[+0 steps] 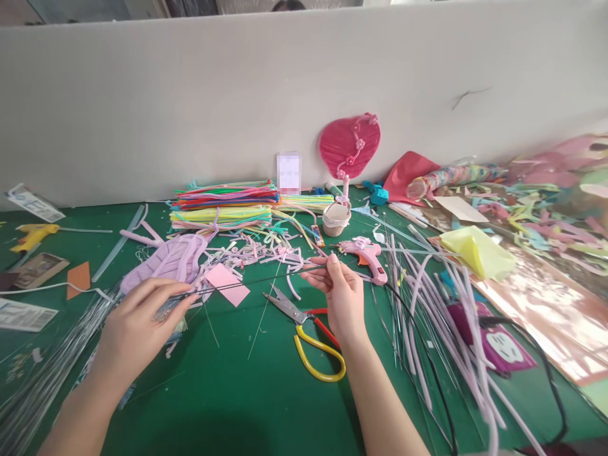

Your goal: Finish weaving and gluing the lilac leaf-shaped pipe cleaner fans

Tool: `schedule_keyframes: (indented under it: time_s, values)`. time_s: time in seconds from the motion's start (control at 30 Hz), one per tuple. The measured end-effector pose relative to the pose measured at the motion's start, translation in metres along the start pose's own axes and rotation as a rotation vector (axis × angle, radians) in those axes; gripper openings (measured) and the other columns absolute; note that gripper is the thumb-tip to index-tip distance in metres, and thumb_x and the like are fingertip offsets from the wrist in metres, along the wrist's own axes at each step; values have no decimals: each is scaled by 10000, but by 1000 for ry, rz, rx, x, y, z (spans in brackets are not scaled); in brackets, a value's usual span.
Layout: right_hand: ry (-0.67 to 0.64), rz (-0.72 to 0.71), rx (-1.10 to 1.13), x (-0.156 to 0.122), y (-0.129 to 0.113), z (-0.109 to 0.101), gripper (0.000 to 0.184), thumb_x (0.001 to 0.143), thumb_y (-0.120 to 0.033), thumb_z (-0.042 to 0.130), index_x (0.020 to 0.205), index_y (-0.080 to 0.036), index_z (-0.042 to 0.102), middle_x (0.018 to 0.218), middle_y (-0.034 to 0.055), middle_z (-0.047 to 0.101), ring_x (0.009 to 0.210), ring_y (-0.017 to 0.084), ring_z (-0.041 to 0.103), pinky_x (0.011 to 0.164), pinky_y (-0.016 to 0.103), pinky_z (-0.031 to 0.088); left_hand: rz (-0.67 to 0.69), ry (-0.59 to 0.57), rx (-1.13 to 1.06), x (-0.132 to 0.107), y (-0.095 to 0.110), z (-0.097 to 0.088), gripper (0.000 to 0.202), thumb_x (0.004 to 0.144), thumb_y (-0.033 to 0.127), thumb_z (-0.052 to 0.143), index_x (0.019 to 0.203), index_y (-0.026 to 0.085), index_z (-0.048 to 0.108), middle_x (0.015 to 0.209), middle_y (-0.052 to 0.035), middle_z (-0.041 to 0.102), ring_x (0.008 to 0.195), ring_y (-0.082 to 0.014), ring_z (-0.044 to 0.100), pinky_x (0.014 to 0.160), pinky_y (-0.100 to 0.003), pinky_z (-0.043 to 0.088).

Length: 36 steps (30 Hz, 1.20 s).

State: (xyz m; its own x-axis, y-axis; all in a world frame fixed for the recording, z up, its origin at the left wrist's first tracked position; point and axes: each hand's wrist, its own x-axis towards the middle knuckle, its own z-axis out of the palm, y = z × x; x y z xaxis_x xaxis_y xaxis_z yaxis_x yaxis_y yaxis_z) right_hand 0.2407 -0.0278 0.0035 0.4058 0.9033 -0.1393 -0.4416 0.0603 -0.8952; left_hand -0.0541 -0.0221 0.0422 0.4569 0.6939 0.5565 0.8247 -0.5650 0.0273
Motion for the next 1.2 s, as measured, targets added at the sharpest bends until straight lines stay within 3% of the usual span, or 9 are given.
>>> schedule_keyframes:
  time_s: [0.23,0.5,0.73,1.0,1.2]
  values:
    - [-1,-21,10,0,0,0,312,812,-452,682,779,-146,733,726,61,748,637,133,714,622,188,594,60,78,141,-2,12,-1,53,832,199,665,873,210,634,806,-29,663,721,-188,652,712,-316,500]
    - [8,-23,14,-1,-1,1,317,807,-452,686,763,-141,731,737,70,750,628,134,709,622,197,594,60,136,270,-7,26,3,244,758,354,755,728,203,566,659,2,626,585,-157,593,560,-279,427]
    - [28,11,31,-4,-4,5,302,768,-434,722,753,-133,739,722,67,742,629,143,708,620,209,599,-7,146,335,-9,33,8,267,780,380,733,703,203,547,630,11,609,528,-132,532,496,-264,347]
    - [43,-4,39,-3,-1,4,296,779,-432,711,769,-137,734,714,61,737,650,153,717,630,217,601,-110,108,350,-9,39,15,243,827,378,681,697,217,554,626,3,606,559,-156,545,500,-282,317]
    - [11,4,9,-6,-4,4,308,780,-441,708,754,-135,735,730,67,742,628,137,703,631,206,598,-102,111,328,-5,34,10,257,806,444,689,844,208,596,766,-35,652,649,-183,597,540,-282,374]
